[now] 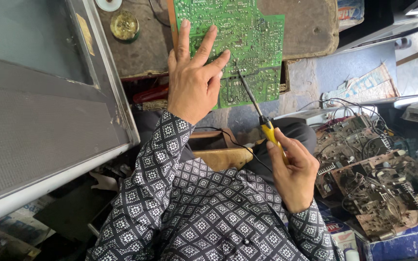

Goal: The person uses a soldering iron to apply heat to multiple points on a green circuit board. They hold the board steady with one hand while moving the soldering iron across various solder joints.

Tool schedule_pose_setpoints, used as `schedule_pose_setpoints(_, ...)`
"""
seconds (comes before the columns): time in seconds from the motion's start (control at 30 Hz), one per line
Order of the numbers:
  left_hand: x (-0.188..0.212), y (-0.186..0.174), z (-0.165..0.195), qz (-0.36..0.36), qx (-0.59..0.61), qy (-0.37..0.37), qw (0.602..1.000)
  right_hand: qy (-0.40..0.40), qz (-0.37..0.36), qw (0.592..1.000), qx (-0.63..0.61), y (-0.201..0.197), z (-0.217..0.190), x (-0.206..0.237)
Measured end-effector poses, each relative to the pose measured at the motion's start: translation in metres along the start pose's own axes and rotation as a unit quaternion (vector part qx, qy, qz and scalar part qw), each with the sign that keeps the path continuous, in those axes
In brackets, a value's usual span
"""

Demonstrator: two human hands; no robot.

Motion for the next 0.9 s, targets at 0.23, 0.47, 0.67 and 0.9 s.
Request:
schedule_pose_setpoints(0.23, -0.0001, -0.0017, 0.0022, -0.005, 0.006, -0.003, 1.000, 0.000, 0.001, 1.000, -0.004, -0.0001, -0.0013, 0.0004)
schedule_pose_setpoints(0.47, -0.0016, -0.0046, 0.0029, -0.003, 0.006, -0.002, 1.000, -0.008, -0.008, 1.000, -0.011, 0.0011, 0.0007, -0.0011)
schedule_pose_setpoints(0.67, -0.0023, -0.0042, 0.0020, -0.014, 0.010, -0.016, 1.000, -0.026, -0.011, 1.000, 0.001, 0.0014, 0.0009, -0.0003)
schedule_pose_setpoints(0.9, -0.0018, -0.0009, 0.0012, 0.000, 0.005, -0.001, 1.000, -0.037, -0.015, 0.999, 0.021, 0.0004, -0.0015, 0.0008)
Point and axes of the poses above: each hand's wrist, its own x-axis away from the middle knuckle, its own y-axis out of the palm, z = x × y, the point moved 7 cm from there along -x, towards the middle knuckle, and after that the axes turned 4 degrees about -y, right-handed, at the moved point
